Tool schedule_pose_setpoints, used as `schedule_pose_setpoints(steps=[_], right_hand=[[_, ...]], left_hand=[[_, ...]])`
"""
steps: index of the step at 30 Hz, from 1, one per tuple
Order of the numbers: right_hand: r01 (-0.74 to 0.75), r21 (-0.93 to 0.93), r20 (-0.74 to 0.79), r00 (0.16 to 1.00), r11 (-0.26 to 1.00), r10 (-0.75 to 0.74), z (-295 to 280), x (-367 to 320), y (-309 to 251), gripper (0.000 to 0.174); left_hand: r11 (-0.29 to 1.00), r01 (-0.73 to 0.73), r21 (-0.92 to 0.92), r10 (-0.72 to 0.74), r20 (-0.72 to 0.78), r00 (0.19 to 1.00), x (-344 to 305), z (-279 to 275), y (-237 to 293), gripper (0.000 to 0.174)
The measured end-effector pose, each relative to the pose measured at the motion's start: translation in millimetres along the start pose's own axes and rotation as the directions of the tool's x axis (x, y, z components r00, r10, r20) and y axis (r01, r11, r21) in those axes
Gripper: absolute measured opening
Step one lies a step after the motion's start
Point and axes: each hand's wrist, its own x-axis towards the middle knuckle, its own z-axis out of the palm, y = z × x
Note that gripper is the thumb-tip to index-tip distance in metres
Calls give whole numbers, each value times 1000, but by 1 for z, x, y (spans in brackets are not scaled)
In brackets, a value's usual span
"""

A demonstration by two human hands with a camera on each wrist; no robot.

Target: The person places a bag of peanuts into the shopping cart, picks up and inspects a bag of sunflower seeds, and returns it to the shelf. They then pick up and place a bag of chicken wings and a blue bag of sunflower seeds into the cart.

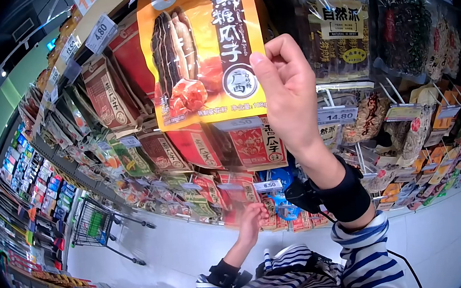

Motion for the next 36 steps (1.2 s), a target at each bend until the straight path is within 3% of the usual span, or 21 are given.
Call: schedule_pose_setpoints(steps=[10, 14, 18, 19, 21, 22, 24, 27, 28, 31, 33, 36], right_hand=[[-39, -63, 16, 999, 997, 40, 3, -7, -15, 10], [-151, -17, 18, 988, 988, 151, -4, -23, -22, 9], [-303, -71, -2, 953, 950, 303, -28, -62, -24, 9], [-344, -84, -6, 939, 935, 345, -36, -73, -25, 10], [-396, -112, -47, 918, 911, 394, -49, -95, -30, 9], [-421, -125, -70, 907, 898, 415, -54, -105, -33, 9], [-325, -254, -49, 945, 911, 324, -64, -124, -35, 8], [-215, -316, -49, 976, 924, 211, -77, -152, -32, 8], [-184, -317, -55, 983, 930, 175, -80, -159, -31, 8], [-216, -287, -105, 975, 933, 194, -82, -169, -34, 8], [-196, -359, -111, 980, 913, 167, -89, -175, -34, 8], [-230, -316, -145, 971, 920, 193, -96, -179, -36, 8]], left_hand=[[999, -26, 22, 26, -6, 1000, -4, 2, 11, 16], [999, -40, 15, 40, 17, 999, -2, -2, 10, 16], [987, -150, 64, 148, 41, 988, -5, 11, 36, 18], [986, -148, 70, 151, -32, 988, -7, 21, 46, 13], [887, -450, 104, 413, 258, 874, -21, 64, 80, 24], [947, -322, 3, 313, 227, 922, -18, 49, 78, 32], [971, -236, -23, 237, 95, 967, -23, 46, 81, 41], [923, -382, -47, 380, 270, 885, -34, 58, 91, 47], [932, -355, -72, 358, 327, 874, -37, 64, 99, 47], [889, -441, 123, 341, 465, 817, -39, 61, 106, 45], [897, -399, 189, 270, 480, 835, -43, 71, 111, 40], [902, -365, 230, 224, 474, 852, -45, 84, 106, 46]])
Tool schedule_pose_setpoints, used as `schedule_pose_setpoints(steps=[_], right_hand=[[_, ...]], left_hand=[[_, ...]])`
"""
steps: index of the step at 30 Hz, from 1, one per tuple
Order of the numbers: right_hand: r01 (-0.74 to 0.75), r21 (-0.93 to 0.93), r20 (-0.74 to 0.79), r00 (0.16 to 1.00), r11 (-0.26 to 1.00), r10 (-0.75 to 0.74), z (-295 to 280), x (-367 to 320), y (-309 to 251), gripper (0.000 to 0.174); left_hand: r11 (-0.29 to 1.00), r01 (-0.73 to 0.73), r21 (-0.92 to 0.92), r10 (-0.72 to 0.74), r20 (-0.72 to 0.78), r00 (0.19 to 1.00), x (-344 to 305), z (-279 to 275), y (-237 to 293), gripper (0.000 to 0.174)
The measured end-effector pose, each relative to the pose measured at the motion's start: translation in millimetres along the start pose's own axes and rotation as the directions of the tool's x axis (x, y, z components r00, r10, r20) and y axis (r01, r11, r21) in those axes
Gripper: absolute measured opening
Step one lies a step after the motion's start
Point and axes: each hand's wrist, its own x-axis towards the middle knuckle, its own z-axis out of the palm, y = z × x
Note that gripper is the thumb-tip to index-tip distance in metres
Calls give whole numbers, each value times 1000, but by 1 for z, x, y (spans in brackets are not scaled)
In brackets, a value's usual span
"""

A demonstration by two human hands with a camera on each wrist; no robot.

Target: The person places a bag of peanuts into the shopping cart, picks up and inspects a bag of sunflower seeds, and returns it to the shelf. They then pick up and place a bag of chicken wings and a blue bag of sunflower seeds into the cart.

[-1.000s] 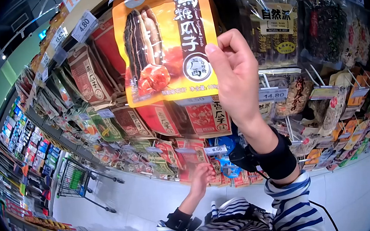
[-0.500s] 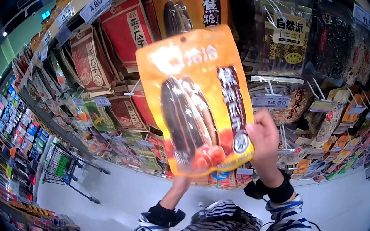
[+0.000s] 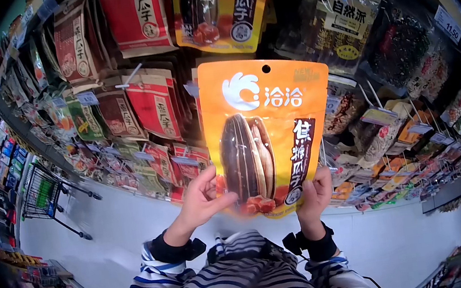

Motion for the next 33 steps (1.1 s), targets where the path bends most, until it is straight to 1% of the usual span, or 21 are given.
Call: schedule_pose_setpoints(steps=[2, 5, 6, 9, 10, 13, 15, 21, 24, 27, 30, 33], right_hand=[[-21, 42, 12, 1000, 999, 20, -7, -3, 2, 4], [-128, -9, -6, 992, 992, 128, -16, -7, 6, 3], [-156, 87, 19, 988, 984, 155, -12, -3, 1, 8], [-354, 189, -23, 931, 916, 364, -5, 2, -11, 20], [-335, 151, 0, 941, 930, 339, -9, 0, -7, 33], [-349, 62, 12, 937, 935, 349, -13, -3, -6, 36], [-328, 45, 18, 945, 943, 328, -15, -5, -4, 35], [-324, 23, 6, 946, 946, 324, -18, -9, -5, 32], [-327, 33, 8, 945, 945, 327, -19, -9, -4, 32], [-334, 31, 6, 943, 942, 334, -19, -10, -3, 31], [-336, 23, 0, 942, 942, 336, -18, -10, -3, 31], [-328, 31, -8, 945, 944, 328, -18, -11, -3, 30]], left_hand=[[1000, 17, 1, -17, 16, 1000, 0, 5, -1, 46], [1000, 9, -17, -8, 17, 1000, 2, 10, -2, 47], [1000, -3, -29, 4, 10, 1000, 4, 13, -3, 47], [999, -12, -51, 13, 5, 1000, 6, 15, -7, 47], [998, -24, -59, 24, 5, 1000, 8, 16, -9, 47], [998, -36, -41, 35, -29, 999, 7, 20, -14, 46], [1000, -30, 3, 31, -66, 997, 5, 21, -17, 45], [997, -11, 70, 15, -59, 998, 3, 20, -21, 39], [998, -23, 50, 26, -63, 998, 4, 21, -22, 38], [998, -4, 65, 11, -114, 993, 3, 24, -22, 35], [999, 16, 44, -13, -71, 997, 2, 24, -18, 39], [1000, 17, 24, -15, -71, 997, 2, 25, -18, 40]])
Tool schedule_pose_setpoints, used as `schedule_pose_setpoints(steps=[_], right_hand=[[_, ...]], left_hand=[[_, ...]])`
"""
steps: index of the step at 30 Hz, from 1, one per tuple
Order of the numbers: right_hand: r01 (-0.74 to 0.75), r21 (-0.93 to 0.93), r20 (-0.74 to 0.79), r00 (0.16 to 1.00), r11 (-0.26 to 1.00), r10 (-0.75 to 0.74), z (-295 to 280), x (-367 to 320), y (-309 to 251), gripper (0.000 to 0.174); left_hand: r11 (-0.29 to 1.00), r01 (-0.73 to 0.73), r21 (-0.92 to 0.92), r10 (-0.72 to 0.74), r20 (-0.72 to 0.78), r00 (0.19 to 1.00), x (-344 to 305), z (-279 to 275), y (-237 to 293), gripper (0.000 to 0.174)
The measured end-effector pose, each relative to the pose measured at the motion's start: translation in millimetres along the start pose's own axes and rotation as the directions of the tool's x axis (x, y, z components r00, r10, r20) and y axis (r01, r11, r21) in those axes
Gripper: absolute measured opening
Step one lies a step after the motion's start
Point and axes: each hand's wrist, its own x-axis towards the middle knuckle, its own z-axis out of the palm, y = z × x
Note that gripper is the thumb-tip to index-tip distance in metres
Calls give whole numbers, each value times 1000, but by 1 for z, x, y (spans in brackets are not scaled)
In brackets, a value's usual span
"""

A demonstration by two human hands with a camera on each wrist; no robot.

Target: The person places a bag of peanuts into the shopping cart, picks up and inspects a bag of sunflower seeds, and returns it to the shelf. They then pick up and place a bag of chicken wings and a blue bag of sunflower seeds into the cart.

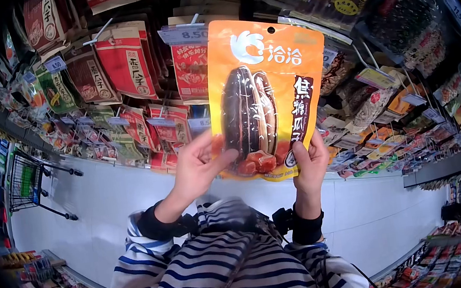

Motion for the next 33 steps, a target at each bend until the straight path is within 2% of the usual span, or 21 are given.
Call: schedule_pose_setpoints(steps=[3, 6, 9, 24, 27, 30, 33], right_hand=[[-5, 7, -8, 1000, 1000, 5, -1, -2, 0, 29], [2, -3, -7, 1000, 1000, -2, -1, -2, 0, 28], [0, 0, -2, 1000, 1000, 0, -2, -3, 0, 28], [-1, -15, 1, 1000, 1000, 1, -4, -5, 1, 30], [26, 7, 4, 1000, 1000, -26, -2, -3, 1, 30], [22, 12, 10, 1000, 1000, -22, -3, -6, 1, 30], [25, 16, 21, 999, 1000, -26, -4, -4, 1, 30]], left_hand=[[1000, 5, 10, -5, 19, 1000, 0, -2, -1, 40], [1000, -10, -2, 10, -41, 999, 0, 3, -1, 33], [1000, 13, 12, -13, 14, 1000, -1, -2, -3, 40], [999, 46, -4, -45, 41, 998, -2, -4, -5, 40], [1000, 16, 5, -16, -1, 1000, -2, 1, -2, 40], [1000, -2, -3, 2, 29, 1000, -2, -2, -5, 40], [1000, 29, -11, -29, 8, 1000, -3, 0, -1, 41]])
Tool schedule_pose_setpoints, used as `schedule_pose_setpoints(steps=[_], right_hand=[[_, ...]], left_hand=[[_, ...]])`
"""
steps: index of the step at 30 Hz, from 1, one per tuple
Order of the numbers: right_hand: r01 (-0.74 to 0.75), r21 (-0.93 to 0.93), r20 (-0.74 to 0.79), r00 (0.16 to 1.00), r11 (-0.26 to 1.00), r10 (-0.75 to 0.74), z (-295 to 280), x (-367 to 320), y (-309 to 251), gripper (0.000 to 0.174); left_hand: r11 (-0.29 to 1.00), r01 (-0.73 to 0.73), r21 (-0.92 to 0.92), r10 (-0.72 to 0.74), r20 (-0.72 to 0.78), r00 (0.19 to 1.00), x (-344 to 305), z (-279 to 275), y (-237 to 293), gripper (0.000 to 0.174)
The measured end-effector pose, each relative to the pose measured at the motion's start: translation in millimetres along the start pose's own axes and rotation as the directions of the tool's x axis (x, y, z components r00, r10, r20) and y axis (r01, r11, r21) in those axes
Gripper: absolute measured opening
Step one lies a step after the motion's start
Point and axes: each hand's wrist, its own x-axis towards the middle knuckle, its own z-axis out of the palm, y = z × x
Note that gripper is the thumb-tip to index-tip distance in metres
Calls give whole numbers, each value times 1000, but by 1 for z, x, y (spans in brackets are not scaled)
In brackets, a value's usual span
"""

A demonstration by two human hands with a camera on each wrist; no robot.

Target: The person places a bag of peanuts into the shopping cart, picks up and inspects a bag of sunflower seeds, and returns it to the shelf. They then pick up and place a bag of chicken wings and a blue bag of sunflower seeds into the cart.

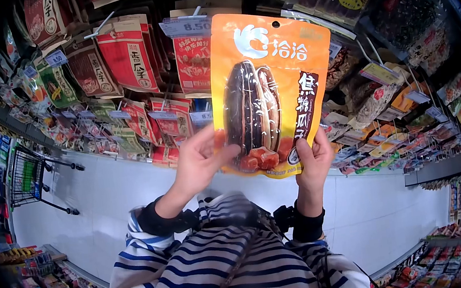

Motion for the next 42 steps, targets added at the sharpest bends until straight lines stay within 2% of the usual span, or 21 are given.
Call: schedule_pose_setpoints(steps=[6, 12, 21, 42], right_hand=[[-10, 3, -7, 1000, 1000, 10, 1, 0, -2, 30], [-6, 8, -8, 1000, 1000, 6, 1, -1, -2, 31], [-5, -2, -4, 1000, 1000, 5, 0, -1, -2, 31], [16, 16, 0, 1000, 1000, -16, 3, 1, -2, 33]], left_hand=[[998, -53, -13, 53, -37, 998, 2, 4, -2, 37], [1000, -18, -4, 18, 12, 1000, 1, 1, 0, 40], [999, -46, -1, 46, -32, 998, 2, 4, -2, 39], [1000, -28, -13, 28, -3, 1000, 1, 0, -3, 40]])
